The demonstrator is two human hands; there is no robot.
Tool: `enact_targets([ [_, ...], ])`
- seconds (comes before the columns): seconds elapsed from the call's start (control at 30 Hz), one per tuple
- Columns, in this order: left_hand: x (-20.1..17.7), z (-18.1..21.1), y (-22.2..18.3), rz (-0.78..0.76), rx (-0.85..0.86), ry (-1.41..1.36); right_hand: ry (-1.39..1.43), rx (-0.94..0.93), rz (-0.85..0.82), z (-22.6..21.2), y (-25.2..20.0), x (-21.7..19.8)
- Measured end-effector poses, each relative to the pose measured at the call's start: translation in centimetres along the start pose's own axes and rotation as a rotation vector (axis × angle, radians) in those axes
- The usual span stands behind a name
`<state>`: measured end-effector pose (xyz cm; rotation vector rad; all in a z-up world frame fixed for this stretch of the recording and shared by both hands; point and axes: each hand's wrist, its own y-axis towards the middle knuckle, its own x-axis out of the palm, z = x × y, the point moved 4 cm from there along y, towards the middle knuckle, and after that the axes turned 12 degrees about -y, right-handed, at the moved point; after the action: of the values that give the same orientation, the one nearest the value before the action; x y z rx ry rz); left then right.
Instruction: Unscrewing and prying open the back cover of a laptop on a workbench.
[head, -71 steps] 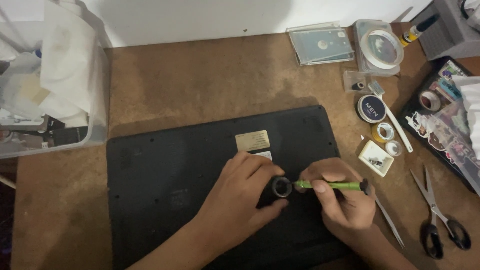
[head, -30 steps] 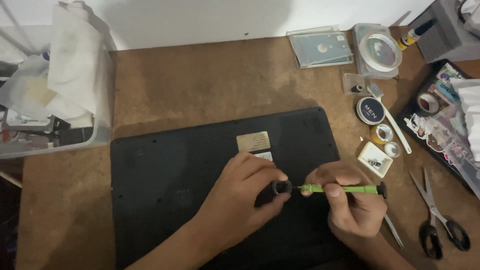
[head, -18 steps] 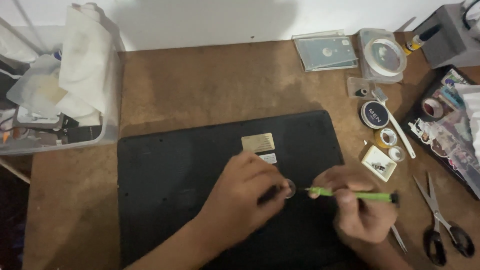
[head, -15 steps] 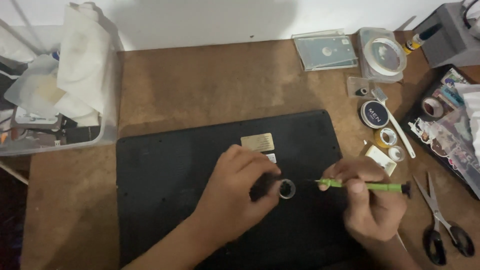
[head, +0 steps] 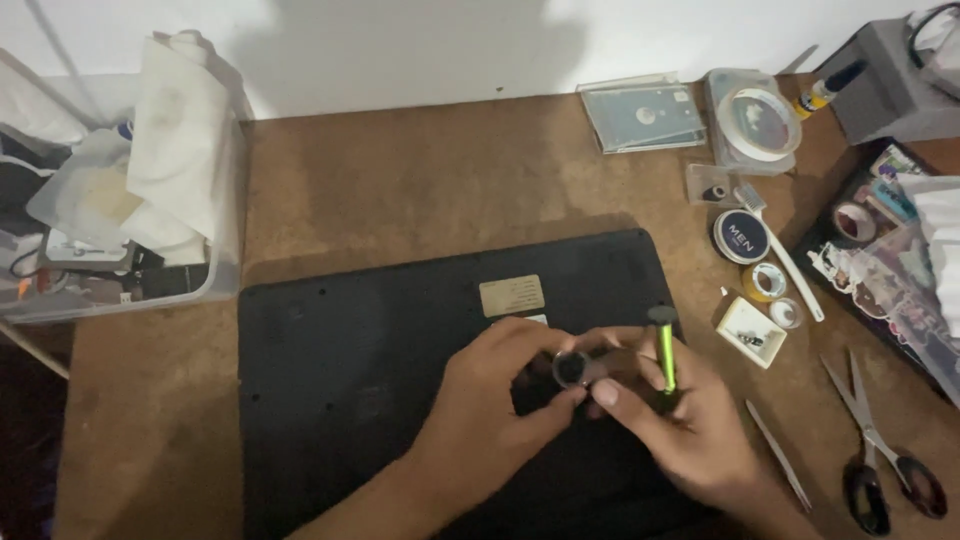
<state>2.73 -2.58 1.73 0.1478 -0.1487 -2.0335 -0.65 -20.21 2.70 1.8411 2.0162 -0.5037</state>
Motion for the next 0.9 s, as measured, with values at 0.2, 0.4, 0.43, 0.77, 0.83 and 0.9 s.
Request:
enact_targets([
  [0.2,0.5,-0.5,-0.1,0.216,-0.281,-0.461,0.178,0.179,0.180,0.9,0.3,0.9],
  [0.4,0.7,-2.0,0.3,0.404,-0.681,-1.378,-0.214,-0.268,0.138,-4.0,0.5,1.2],
  [0.43,1.2,-2.6,0.2,0.406,-0.677,-1.379,-0.214,-0.271,0.135,-4.0,0.4,1.6],
  [0.77,1.3,-1.7,0.2,0.400,-0.791,-1.594,-0.501,-0.192,0.206,-5.3,0.0,0.4],
  [0.83,0.4,-0.5,0.1,0.461,-0.819,-1.636,-0.418,-0.243,0.329,-5.5,0.0,-1.2],
  [0.9,-0.2,0.0,0.3,0.285,-0.710,-1.711,-0.200,-0.231,0.238,-4.3,0.3,-2.7],
])
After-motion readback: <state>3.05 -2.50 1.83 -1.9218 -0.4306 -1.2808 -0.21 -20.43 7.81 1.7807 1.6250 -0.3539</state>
